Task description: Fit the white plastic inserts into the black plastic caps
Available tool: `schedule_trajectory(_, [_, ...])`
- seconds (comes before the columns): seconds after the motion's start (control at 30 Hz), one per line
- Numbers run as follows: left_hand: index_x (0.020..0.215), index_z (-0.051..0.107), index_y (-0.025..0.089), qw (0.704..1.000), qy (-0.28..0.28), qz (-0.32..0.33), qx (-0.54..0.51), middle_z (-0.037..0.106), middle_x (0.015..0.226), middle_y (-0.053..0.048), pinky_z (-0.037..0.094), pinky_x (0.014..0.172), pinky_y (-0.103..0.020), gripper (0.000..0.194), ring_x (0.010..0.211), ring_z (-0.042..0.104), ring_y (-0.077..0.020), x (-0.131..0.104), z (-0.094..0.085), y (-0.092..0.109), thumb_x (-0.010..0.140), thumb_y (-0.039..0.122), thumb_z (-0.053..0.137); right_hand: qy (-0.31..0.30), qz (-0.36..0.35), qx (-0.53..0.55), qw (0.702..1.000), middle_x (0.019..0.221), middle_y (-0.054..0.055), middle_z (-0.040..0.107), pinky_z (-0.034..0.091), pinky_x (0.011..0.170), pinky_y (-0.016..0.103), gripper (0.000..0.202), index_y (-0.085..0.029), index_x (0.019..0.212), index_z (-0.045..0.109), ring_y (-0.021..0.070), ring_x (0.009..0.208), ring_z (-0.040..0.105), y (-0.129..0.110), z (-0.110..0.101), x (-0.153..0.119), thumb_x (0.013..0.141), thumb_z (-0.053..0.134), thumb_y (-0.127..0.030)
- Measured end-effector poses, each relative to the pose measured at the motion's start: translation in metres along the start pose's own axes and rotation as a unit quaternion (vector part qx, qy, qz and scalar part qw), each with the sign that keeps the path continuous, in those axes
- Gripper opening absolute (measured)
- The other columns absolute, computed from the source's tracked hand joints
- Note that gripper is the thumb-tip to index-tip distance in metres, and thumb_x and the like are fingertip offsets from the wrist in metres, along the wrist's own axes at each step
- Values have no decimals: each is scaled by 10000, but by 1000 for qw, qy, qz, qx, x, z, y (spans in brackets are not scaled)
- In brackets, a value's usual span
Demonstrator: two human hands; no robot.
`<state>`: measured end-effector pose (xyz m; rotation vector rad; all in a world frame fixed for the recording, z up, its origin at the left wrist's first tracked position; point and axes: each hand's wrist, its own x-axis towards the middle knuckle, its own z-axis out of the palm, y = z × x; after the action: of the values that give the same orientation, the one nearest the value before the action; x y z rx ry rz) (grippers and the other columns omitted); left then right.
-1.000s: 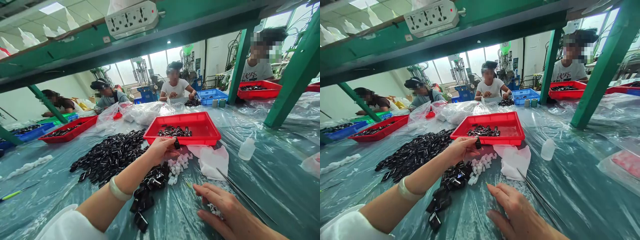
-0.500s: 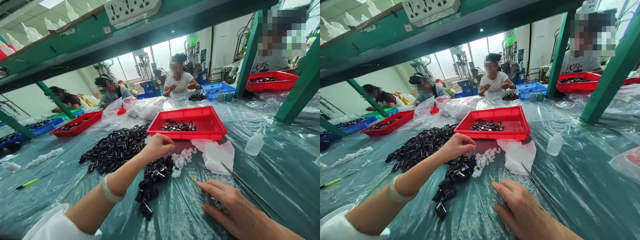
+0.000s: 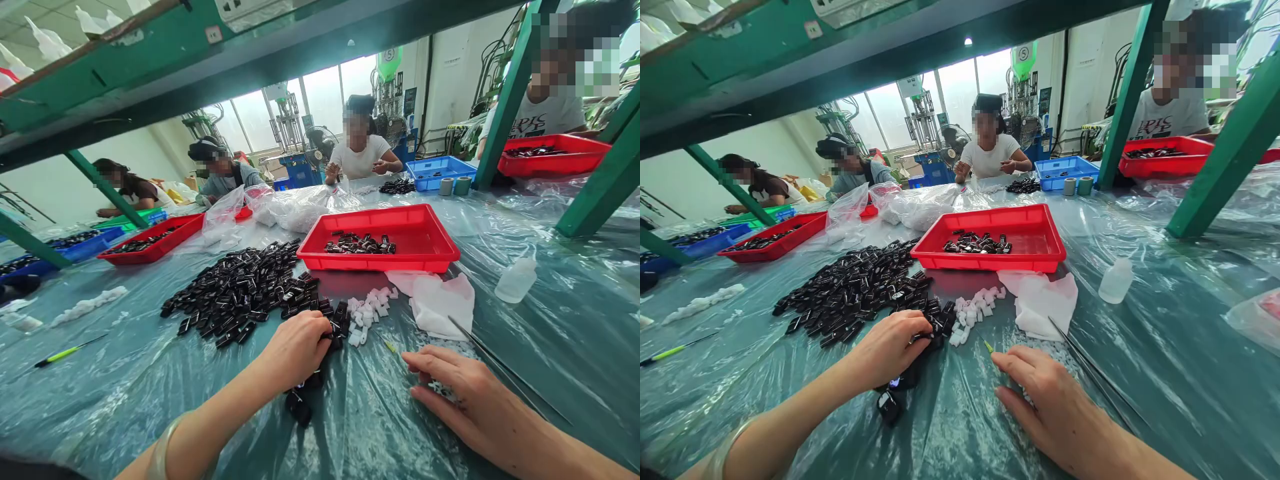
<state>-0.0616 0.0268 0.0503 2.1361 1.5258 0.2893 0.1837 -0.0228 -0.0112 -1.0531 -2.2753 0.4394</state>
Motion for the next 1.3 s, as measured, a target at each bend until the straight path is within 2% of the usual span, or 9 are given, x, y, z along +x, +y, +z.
schedule_trajectory(0.2, [862,566,127,975,-86,-43,-202,629,641,-38,452,505,-220,259,549,588,-133,8,11,28,780,364,500,6,63,75,995,929,37,641,522,731,287,404,-186,1212,464,143,799,620,-3,-2,1,812,516,-170])
schedule_trajectory(0.33, [761,574,128,885,-136,-81,-438,625,584,-27,424,427,-169,248,465,575,-100,14,29,39,696,358,636,23,118,137,983,882,10,642,514,734,285,528,-191,1251,422,130,753,623,-8,-5,2,744,563,-150])
schedule_trajectory(0.4, [744,586,120,851,-154,-91,-494,629,564,-29,421,412,-155,239,443,571,-91,16,36,40,682,338,664,30,127,163,978,840,-6,637,509,728,271,541,-197,1242,431,119,722,619,-10,-7,4,724,573,-134])
schedule_trajectory(0.6, [731,596,103,820,-185,-99,-532,644,555,-42,474,457,-161,221,456,592,-90,14,45,39,706,313,662,33,117,196,973,733,-34,616,496,673,212,545,-192,1177,518,96,641,602,-11,-6,7,656,624,-70])
schedule_trajectory(0.97, [725,574,104,816,-176,-112,-539,594,570,-5,425,410,-142,266,444,535,-63,9,56,39,619,287,736,25,57,153,986,755,-66,604,481,661,191,604,-279,1168,483,88,672,585,-10,-4,3,642,639,-26])
schedule_trajectory(1.03, [761,568,110,821,-162,-113,-535,600,585,-5,427,426,-145,275,460,541,-64,9,57,39,640,303,721,65,46,108,991,780,-51,604,488,674,209,563,-265,1175,461,103,697,588,-5,-8,4,673,656,-99])
schedule_trajectory(1.1, [791,551,122,826,-148,-117,-532,598,604,2,440,457,-150,281,494,564,-72,9,56,40,663,319,704,161,81,40,983,865,-6,601,490,714,250,445,-246,1161,455,136,781,588,4,-14,6,751,620,-202])
schedule_trajectory(1.2, [814,523,146,826,-136,-134,-530,548,630,41,459,492,-163,300,554,618,-101,8,56,40,671,343,698,350,190,-65,915,1165,101,496,451,836,351,478,-219,1216,395,235,1058,502,29,-30,11,791,589,-317])
schedule_trajectory(1.3, [823,507,159,825,-136,-139,-531,529,694,50,479,521,-181,325,600,650,-127,7,56,41,659,354,708,451,254,-118,847,1329,188,323,391,909,434,734,-157,1335,239,318,1189,378,65,-48,14,759,624,-399])
